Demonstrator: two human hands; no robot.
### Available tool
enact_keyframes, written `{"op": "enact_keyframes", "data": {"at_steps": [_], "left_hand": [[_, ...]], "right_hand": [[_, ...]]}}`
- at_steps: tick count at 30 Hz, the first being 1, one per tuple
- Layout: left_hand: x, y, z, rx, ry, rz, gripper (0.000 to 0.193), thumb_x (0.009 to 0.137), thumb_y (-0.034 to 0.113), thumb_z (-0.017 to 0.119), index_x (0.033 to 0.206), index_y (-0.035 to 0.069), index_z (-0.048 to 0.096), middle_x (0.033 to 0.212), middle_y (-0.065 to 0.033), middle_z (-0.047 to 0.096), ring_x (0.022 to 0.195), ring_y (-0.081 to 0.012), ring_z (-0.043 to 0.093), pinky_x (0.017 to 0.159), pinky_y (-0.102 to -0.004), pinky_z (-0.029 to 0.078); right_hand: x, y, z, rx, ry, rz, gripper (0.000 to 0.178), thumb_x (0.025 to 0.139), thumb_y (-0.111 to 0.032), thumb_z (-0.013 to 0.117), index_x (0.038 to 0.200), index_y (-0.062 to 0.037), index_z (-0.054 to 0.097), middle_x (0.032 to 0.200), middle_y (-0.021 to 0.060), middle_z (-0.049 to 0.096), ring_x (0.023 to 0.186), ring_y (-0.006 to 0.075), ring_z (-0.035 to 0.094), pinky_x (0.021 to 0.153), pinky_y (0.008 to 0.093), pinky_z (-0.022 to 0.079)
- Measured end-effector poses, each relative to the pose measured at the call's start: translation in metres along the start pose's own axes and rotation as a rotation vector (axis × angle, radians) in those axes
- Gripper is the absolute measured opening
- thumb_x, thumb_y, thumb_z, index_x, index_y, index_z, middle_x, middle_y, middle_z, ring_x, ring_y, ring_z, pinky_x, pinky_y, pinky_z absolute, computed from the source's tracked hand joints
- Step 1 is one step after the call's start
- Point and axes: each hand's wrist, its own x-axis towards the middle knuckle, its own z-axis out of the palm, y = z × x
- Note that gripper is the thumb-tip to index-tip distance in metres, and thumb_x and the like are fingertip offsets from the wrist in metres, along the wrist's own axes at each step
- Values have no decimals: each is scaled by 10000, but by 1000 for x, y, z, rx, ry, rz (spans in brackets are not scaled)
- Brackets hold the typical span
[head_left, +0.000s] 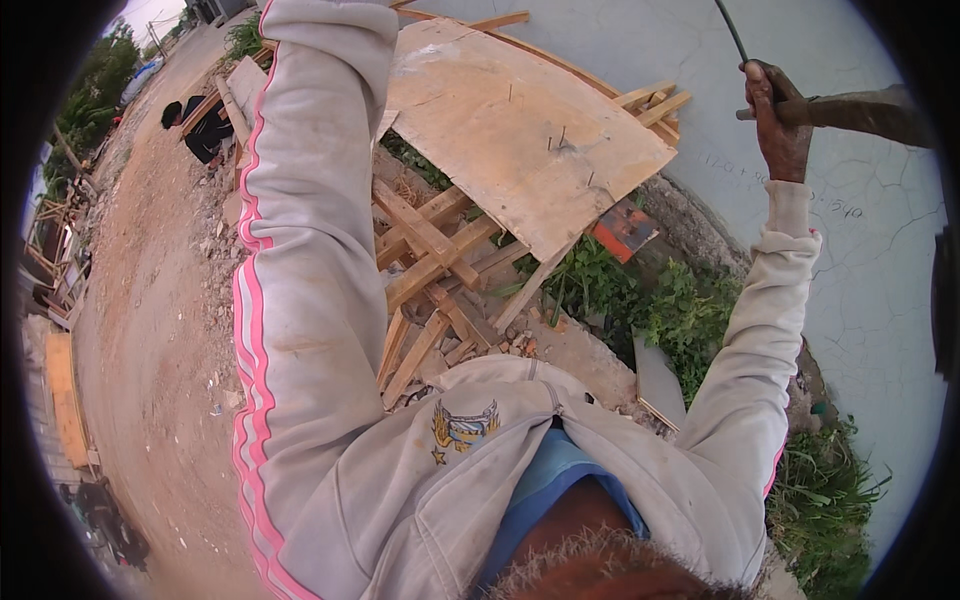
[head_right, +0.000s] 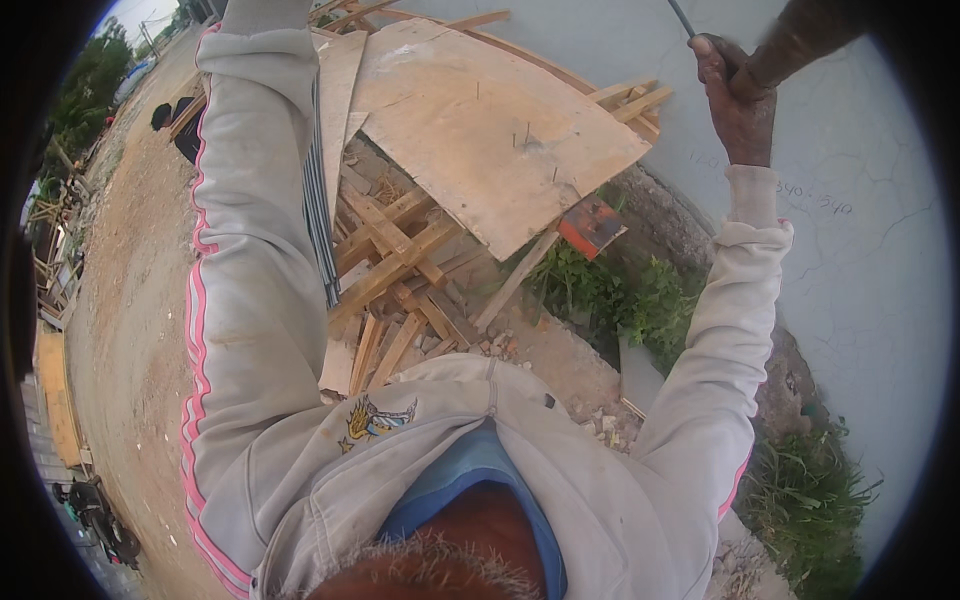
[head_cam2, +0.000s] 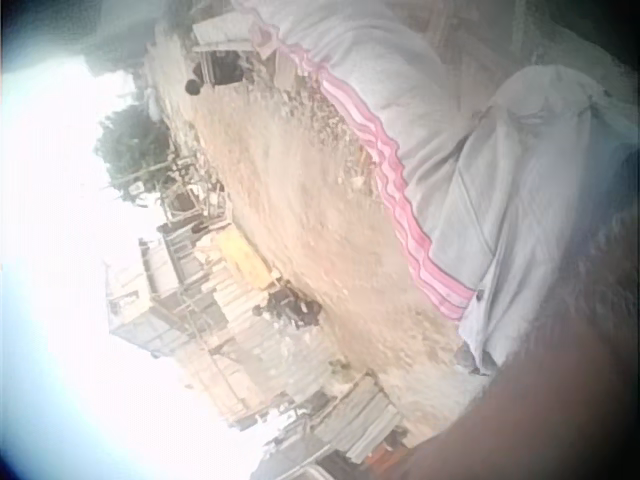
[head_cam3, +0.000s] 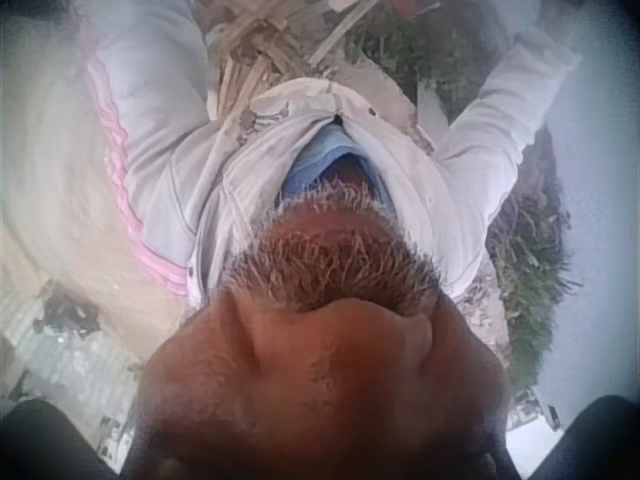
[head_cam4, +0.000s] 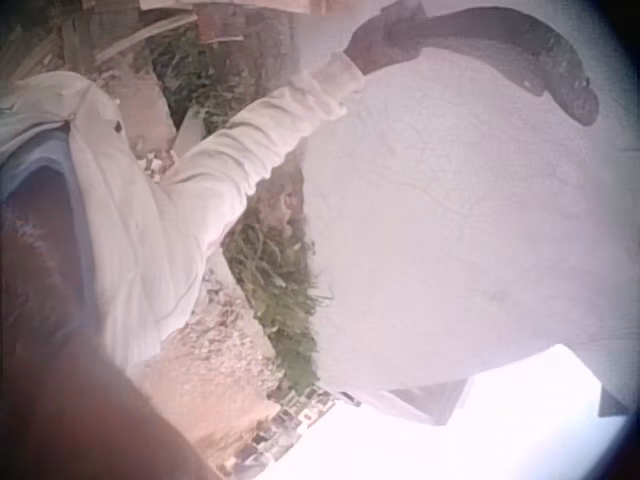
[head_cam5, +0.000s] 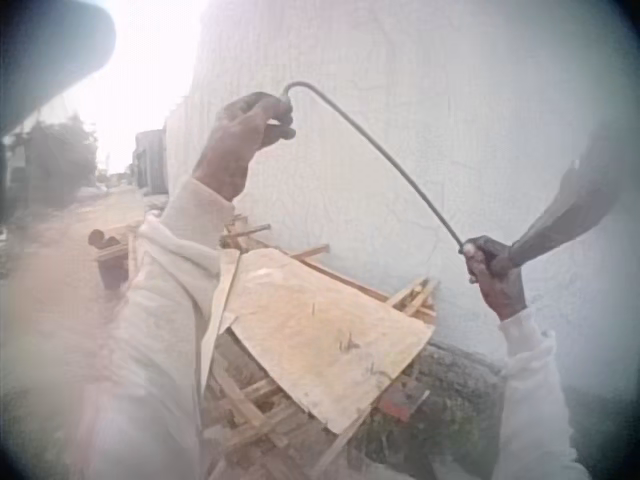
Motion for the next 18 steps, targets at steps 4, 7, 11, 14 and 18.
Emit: {"op": "enact_keyframes", "data": {"at_steps": [4,7,11,14,18], "left_hand": [[-135,-140,21,-74,-147,-410,289,943,313,634,1016,37,681,912,-71,678,823,-200,671,791,-353,556],[-223,-170,53,-44,-147,-747,235,956,232,638,979,10,714,885,-65,701,781,-168,683,809,-300,566],[-286,-212,86,-109,-100,-1035,235,929,192,660,958,-35,714,876,-84,702,745,-175,671,747,-284,562],[-314,-241,120,-43,-244,-1066,243,914,196,674,915,-44,712,836,-89,697,712,-182,665,712,-298,562],[-325,-256,148,240,-353,-1089,310,897,288,688,936,-16,740,815,-87,707,724,-177,683,714,-302,563]], "right_hand": [[-104,50,-24,-75,-317,363,370,948,-401,730,1007,-37,755,675,-67,488,649,69,423,585,273,370],[-168,64,-31,-93,-446,555,449,930,-473,726,961,-25,717,665,-67,471,608,63,400,543,276,339],[-234,84,-59,-119,-598,890,468,928,-485,720,980,-20,731,644,-37,504,605,82,458,550,298,385],[-272,105,-85,-47,-607,979,459,926,-496,717,972,-39,729,632,-18,519,590,94,485,539,310,396],[-300,129,-100,-24,-591,984,475,918,-507,721,961,-34,724,643,-10,533,602,97,492,557,316,408]]}}
